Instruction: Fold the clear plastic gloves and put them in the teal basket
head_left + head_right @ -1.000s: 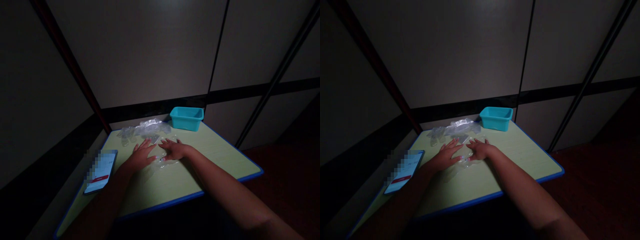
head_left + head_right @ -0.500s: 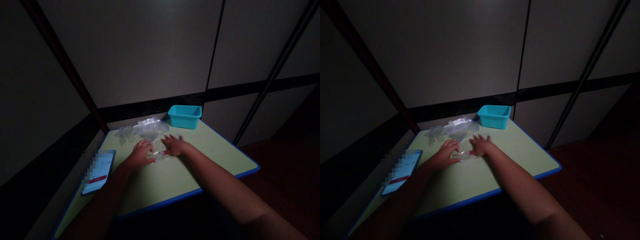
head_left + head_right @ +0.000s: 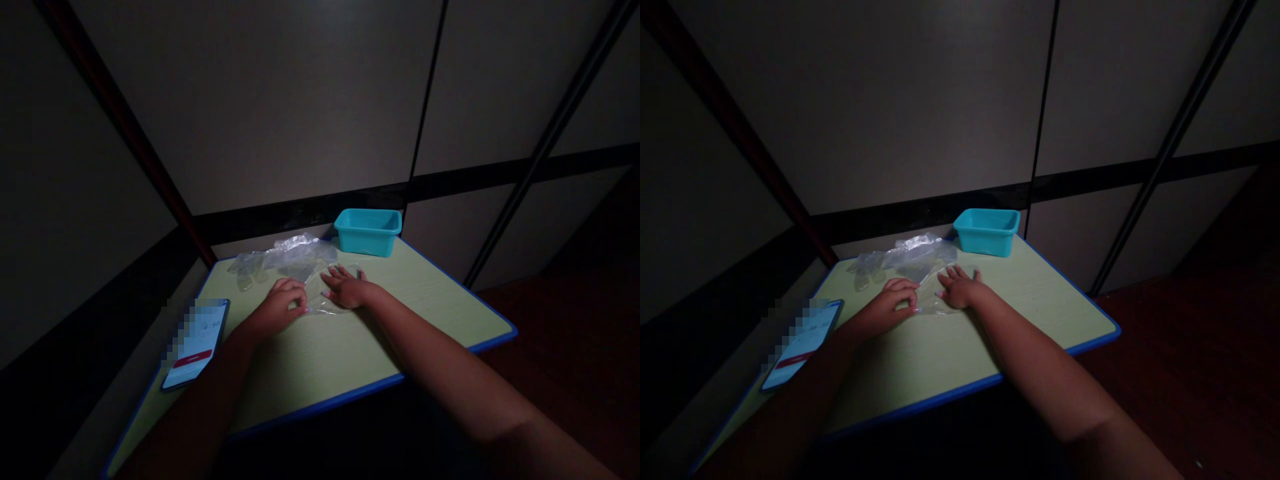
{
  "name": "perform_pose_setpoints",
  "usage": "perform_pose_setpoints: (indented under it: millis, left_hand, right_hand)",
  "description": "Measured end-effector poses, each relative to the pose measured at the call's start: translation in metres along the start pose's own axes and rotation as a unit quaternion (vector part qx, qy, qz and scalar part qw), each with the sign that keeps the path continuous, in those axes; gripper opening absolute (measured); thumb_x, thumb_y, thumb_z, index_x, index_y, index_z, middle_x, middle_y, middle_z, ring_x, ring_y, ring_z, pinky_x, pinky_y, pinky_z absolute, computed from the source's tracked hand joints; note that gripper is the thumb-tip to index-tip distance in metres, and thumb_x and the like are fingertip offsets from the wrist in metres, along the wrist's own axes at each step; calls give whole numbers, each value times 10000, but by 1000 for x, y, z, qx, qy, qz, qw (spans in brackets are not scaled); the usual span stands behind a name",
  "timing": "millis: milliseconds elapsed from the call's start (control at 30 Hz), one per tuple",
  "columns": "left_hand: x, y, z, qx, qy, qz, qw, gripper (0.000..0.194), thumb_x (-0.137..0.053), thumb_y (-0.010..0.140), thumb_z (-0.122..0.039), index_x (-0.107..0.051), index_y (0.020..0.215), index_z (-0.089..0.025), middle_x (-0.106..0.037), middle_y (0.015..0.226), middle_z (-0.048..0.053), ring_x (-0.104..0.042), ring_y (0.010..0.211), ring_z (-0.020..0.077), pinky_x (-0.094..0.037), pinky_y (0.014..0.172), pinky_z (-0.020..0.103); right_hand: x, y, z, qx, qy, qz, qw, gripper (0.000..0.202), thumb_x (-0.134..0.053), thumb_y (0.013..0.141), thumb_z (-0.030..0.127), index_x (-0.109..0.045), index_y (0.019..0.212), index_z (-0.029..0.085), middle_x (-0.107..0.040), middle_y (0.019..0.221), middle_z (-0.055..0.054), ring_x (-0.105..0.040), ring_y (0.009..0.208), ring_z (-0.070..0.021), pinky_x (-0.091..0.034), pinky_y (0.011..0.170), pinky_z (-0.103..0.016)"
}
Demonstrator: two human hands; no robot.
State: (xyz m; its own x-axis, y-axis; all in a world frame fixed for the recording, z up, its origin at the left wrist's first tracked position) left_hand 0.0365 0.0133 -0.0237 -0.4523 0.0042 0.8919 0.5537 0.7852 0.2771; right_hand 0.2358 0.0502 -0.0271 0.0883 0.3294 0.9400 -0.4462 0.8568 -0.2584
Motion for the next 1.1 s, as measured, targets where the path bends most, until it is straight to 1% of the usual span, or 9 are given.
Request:
perform_pose_setpoints:
  millis: [100, 200, 367, 433, 533, 600, 833, 967, 1100]
  left_hand:
    - [3, 1, -3, -3, -23, 12, 1000, 62, -604, 752, -255, -586, 717, -207, -567, 1122, 35, -407, 1146, 223, -311, 983, 374]
    - [5, 1, -8, -19, -49, 47, 998, 78, -642, 733, -275, -610, 699, -213, -559, 1153, 18, -393, 1163, 221, -291, 1000, 377]
    - [3, 0, -12, -37, -52, 84, 994, 113, -703, 685, -298, -625, 665, -218, -518, 1220, -4, -344, 1201, 235, -260, 1022, 391]
    - [2, 0, -11, -18, -40, 70, 997, 137, -714, 669, -307, -618, 710, -218, -499, 1235, 7, -339, 1200, 241, -272, 1015, 394]
    - [2, -1, -7, 33, 4, 3, 999, 227, -725, 641, -323, -590, 788, -215, -497, 1202, 35, -348, 1175, 255, -289, 1000, 412]
    - [2, -1, -4, 57, 25, -22, 998, 243, -723, 636, -314, -581, 805, -214, -511, 1156, 44, -360, 1154, 261, -296, 992, 417]
    - [1, -1, 6, 68, 6, -4, 998, 95, -664, 681, -242, -577, 697, -205, -560, 1089, 42, -407, 1127, 246, -310, 983, 398]
    - [12, -1, 7, 79, -39, -9, 996, 101, -645, 692, -257, -564, 674, -200, -549, 1147, 55, -412, 1149, 241, -308, 990, 395]
    - [22, -2, 5, 63, -78, 1, 995, 119, -635, 700, -277, -549, 668, -201, -545, 1172, 46, -410, 1164, 227, -296, 1002, 392]
  right_hand:
    - [-1, 1, -1, -1, 1, -1, 1000, 664, -272, 871, 545, -55, 1445, 290, 37, 1514, -28, 78, 1376, -251, -14, 980, -672]
    - [-2, 2, -1, 0, 3, -4, 1000, 683, -272, 859, 564, -62, 1446, 284, 37, 1512, -29, 68, 1377, -253, -12, 975, -679]
    - [-1, 1, 0, 4, 5, -3, 1000, 698, -269, 853, 576, -73, 1448, 268, 34, 1512, -37, 59, 1378, -251, -13, 978, -676]
    - [0, 0, 1, 4, 6, -2, 1000, 696, -275, 855, 568, -74, 1448, 263, 33, 1512, -38, 57, 1378, -252, -16, 979, -676]
    - [1, 0, 1, 3, 6, -3, 1000, 691, -282, 857, 560, -81, 1448, 261, 27, 1513, -36, 54, 1379, -252, -21, 980, -675]
    - [1, 0, 1, 3, 8, -4, 1000, 692, -283, 856, 565, -83, 1447, 265, 29, 1513, -34, 52, 1379, -253, -23, 982, -673]
    - [0, 1, -1, 7, 11, 0, 1000, 693, -282, 855, 576, -76, 1447, 279, 38, 1515, -34, 61, 1376, -266, -16, 985, -666]
    - [0, 1, -2, 12, 10, -1, 1000, 693, -281, 856, 578, -87, 1447, 273, 23, 1517, -41, 52, 1376, -273, -7, 992, -659]
    - [-1, 2, -3, 18, 15, -6, 1000, 704, -278, 849, 588, -88, 1447, 268, 18, 1517, -42, 44, 1377, -275, -7, 979, -676]
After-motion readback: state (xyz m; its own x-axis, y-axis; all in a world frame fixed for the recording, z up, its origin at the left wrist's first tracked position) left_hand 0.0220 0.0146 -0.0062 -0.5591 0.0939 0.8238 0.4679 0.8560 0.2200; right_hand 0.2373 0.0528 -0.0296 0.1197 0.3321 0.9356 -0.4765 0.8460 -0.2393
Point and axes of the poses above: each hand's wrist, its own y-axis towards the middle knuckle, its own x-axis out of the back of the hand, z = x × y, the point moved 1 cm from there along y, towards the middle knuckle
